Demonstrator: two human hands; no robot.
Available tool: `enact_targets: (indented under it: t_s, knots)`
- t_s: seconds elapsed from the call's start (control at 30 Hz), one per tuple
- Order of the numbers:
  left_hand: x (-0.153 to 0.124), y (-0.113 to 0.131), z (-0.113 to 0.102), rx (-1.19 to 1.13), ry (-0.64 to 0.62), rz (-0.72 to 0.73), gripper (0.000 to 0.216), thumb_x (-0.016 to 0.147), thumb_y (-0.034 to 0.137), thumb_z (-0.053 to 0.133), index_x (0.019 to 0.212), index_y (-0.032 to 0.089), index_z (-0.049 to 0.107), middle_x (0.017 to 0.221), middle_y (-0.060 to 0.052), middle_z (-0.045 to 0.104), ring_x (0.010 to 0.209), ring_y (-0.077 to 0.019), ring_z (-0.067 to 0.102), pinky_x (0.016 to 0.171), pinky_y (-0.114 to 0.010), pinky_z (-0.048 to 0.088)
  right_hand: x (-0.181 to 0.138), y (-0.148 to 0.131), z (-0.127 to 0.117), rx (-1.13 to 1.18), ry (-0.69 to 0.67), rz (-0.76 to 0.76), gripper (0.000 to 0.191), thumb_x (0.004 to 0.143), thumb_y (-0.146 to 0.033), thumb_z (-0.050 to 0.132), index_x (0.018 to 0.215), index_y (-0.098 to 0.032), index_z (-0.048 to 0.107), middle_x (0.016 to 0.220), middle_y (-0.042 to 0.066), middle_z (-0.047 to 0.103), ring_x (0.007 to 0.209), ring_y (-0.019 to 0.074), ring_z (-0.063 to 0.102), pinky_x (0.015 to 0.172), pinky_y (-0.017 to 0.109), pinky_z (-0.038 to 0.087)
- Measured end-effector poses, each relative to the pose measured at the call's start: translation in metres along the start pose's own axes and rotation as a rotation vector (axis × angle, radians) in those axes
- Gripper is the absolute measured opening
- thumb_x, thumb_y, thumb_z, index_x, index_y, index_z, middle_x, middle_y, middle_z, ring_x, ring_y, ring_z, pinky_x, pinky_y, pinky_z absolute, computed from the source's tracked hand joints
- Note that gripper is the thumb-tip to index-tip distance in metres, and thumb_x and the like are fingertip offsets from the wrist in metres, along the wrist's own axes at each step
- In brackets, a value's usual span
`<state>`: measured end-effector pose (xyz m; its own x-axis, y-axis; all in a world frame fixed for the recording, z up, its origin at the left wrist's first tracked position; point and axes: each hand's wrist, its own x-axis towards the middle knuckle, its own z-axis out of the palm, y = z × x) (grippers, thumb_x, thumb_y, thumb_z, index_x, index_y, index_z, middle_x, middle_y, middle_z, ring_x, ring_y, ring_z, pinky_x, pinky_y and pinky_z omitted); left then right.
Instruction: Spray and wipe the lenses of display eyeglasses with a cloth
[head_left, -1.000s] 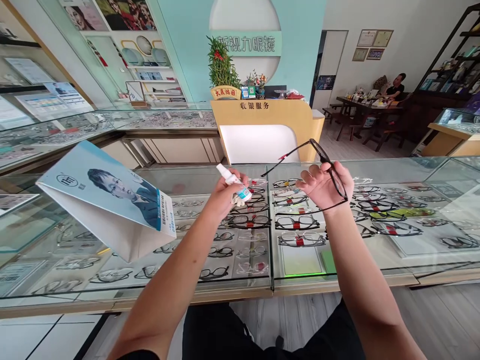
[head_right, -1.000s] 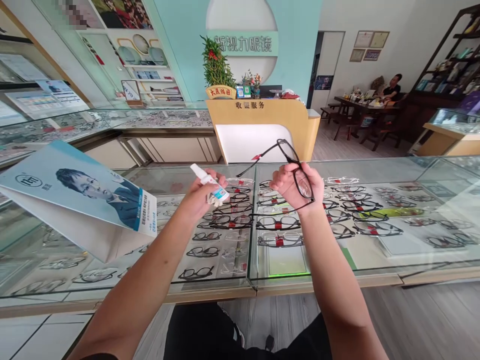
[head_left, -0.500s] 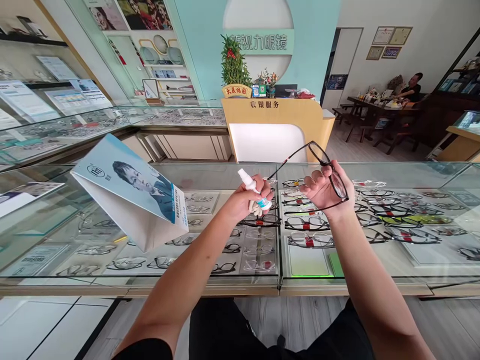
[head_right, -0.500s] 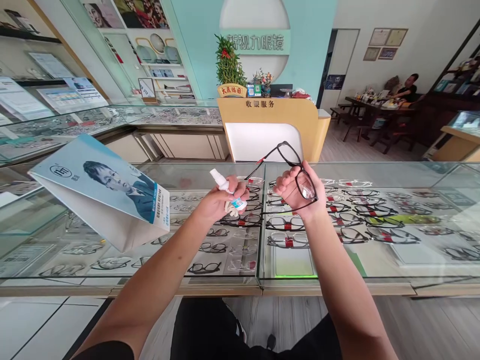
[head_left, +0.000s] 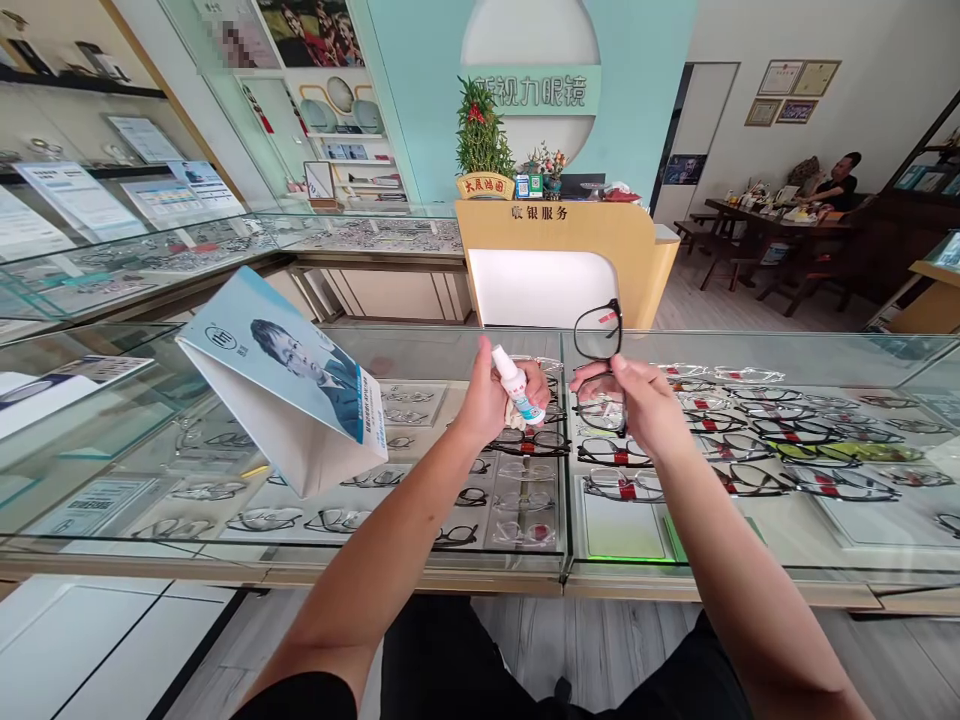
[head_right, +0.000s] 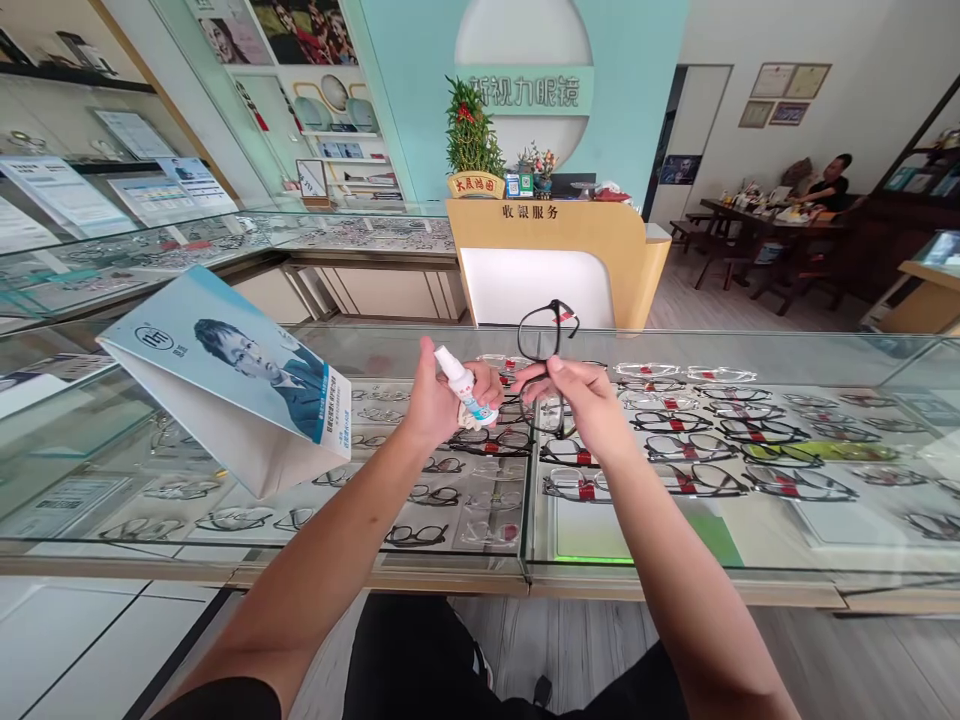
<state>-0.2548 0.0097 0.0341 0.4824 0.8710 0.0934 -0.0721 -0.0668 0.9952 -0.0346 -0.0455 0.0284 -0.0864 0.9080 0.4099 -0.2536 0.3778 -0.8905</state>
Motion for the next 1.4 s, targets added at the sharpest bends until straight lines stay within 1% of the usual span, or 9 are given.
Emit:
enact_targets:
  t_s: [0.17,0.3,0.37,0.5,0.73,1.07,1.17,1.3,1.4]
  knots:
    - [0.008,-0.014,-0.004,0.105,0.135,0.118,0.101,0.088,0.106,-0.006,0.059,0.027,0.049,0.061,-0.011,0.055,0.063,-0.0252,0.064,0.056,-0.041,0.057,-0.005,0.02,0.021,-0.172,0.034,-0.024,0.058,0.103,-0.079,0.07,0.09,-0.026,0.092,0.09,0.006,0.085,0.078,0.0238,0.07,0.084,0.041,0.056]
    - [0.006,-0.025,-0.008,0.464,0.342,0.288,0.091,0.097,0.101,0.014,0.062,0.026,0.052,0.061,-0.006,0.051,0.06,-0.0203,0.049,0.063,-0.04,0.045,-0.01,0.036,0.032,-0.349,0.055,-0.086,0.06,0.107,-0.078,0.062,0.094,-0.027,0.091,0.088,0.005,0.081,0.083,0.0259,0.069,0.087,0.041,0.053]
    - [0.004,-0.027,-0.01,0.564,0.382,0.337,0.087,0.1,0.098,0.019,0.063,0.026,0.052,0.061,-0.004,0.05,0.062,-0.0205,0.047,0.065,-0.041,0.04,-0.013,0.04,0.036,-0.398,0.057,-0.094,0.061,0.108,-0.078,0.059,0.097,-0.027,0.09,0.087,0.005,0.078,0.083,0.0264,0.069,0.086,0.041,0.052]
    - [0.004,-0.028,-0.011,0.601,0.382,0.363,0.081,0.104,0.089,0.021,0.063,0.026,0.05,0.062,-0.004,0.05,0.062,-0.0203,0.047,0.067,-0.041,0.038,-0.014,0.042,0.038,-0.409,0.04,-0.088,0.063,0.109,-0.08,0.057,0.098,-0.028,0.091,0.082,0.004,0.074,0.081,0.0267,0.067,0.084,0.04,0.052]
    - [0.005,-0.03,-0.012,0.705,0.375,0.343,0.069,0.107,0.077,0.025,0.065,0.026,0.048,0.065,-0.005,0.054,0.067,-0.0222,0.052,0.069,-0.039,0.042,-0.015,0.047,0.037,-0.395,0.0,-0.099,0.063,0.111,-0.078,0.055,0.1,-0.028,0.091,0.08,0.004,0.071,0.079,0.0256,0.065,0.084,0.04,0.05]
    - [0.001,-0.029,-0.008,0.715,0.367,0.357,0.075,0.108,0.081,0.019,0.069,0.025,0.051,0.065,-0.005,0.057,0.067,-0.0221,0.054,0.069,-0.039,0.04,-0.014,0.047,0.037,-0.336,-0.012,-0.073,0.063,0.109,-0.08,0.058,0.098,-0.027,0.09,0.087,0.005,0.078,0.078,0.0245,0.067,0.084,0.04,0.052]
    - [0.001,-0.031,-0.008,0.762,0.341,0.385,0.074,0.109,0.08,0.021,0.069,0.025,0.05,0.067,-0.005,0.058,0.067,-0.0213,0.054,0.069,-0.037,0.039,-0.008,0.042,0.032,-0.274,0.039,-0.051,0.062,0.106,-0.08,0.061,0.094,-0.026,0.089,0.091,0.005,0.082,0.077,0.0231,0.068,0.087,0.04,0.053]
    - [0.003,-0.036,-0.006,0.877,0.269,0.385,0.068,0.109,0.077,0.025,0.067,0.026,0.042,0.064,-0.005,0.054,0.063,-0.0208,0.048,0.068,-0.038,0.033,0.0,0.034,0.021,-0.225,0.19,-0.049,0.059,0.105,-0.077,0.063,0.094,-0.025,0.089,0.095,0.005,0.083,0.074,0.0203,0.061,0.087,0.038,0.052]
    - [0.004,-0.041,-0.002,0.923,0.226,0.361,0.062,0.108,0.071,0.029,0.067,0.026,0.041,0.062,-0.005,0.054,0.063,-0.0221,0.048,0.069,-0.038,0.03,0.002,0.032,0.018,-0.252,0.226,-0.047,0.06,0.104,-0.077,0.062,0.095,-0.024,0.089,0.089,0.005,0.081,0.074,0.0203,0.059,0.084,0.038,0.052]
